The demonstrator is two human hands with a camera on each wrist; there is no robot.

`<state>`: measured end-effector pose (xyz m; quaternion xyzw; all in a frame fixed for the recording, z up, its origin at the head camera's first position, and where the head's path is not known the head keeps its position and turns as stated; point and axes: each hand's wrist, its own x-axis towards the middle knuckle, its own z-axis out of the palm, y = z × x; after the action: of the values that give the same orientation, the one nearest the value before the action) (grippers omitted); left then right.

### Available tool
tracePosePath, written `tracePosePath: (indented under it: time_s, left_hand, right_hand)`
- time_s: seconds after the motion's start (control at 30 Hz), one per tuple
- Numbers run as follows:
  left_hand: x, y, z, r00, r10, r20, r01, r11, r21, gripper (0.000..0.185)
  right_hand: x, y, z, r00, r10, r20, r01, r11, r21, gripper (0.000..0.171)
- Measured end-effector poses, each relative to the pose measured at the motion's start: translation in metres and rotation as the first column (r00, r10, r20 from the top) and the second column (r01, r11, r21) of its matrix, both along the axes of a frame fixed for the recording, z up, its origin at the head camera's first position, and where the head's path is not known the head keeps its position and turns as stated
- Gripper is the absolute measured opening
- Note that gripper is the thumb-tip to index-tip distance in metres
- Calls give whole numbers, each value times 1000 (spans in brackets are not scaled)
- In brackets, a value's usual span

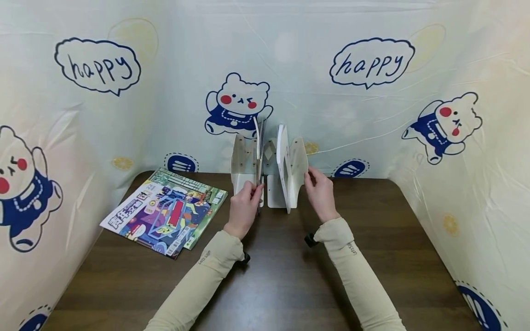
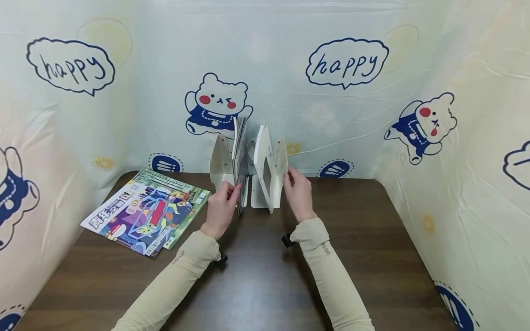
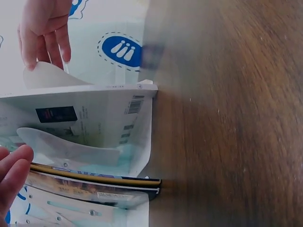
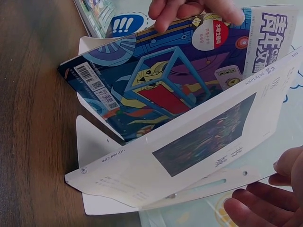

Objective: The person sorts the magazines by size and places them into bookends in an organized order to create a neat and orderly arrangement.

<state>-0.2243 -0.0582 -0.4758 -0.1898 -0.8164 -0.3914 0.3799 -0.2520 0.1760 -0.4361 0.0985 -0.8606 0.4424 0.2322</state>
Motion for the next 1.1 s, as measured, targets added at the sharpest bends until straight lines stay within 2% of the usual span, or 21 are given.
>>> tracePosePath:
  time_s: [0.23, 0.43, 0.63, 0.83, 1.0, 1.1]
  left_hand:
    - [1, -1, 6, 999, -15, 44, 15, 1000, 12, 19]
    - [3, -1, 12, 997, 9, 71, -9, 1000, 6, 19]
    - [7, -4, 13, 998, 21, 64, -20, 1000, -13, 20]
    - [14, -9, 18, 996, 66, 55, -63, 996, -64, 18]
    - [24, -18, 26, 990, 81, 115, -73, 994, -75, 14]
    - [32, -26, 30, 980, 101, 170, -88, 993, -79, 12]
  right_hand:
    - [-1, 1, 0, 1000, 3, -16, -3, 1000, -3, 26]
    - [0, 0, 1, 1000, 5, -26, -5, 1000, 5, 26]
    - [-1, 0, 0, 999, 3, -35, -2, 1000, 12, 25]
    - [0, 0, 0, 1000, 0, -16, 0, 1000, 9, 27]
    - [0, 0, 1, 1000, -3, -14, 4, 1000, 8, 27]
    - [0, -1, 1, 1000, 1, -12, -1, 1000, 11, 27]
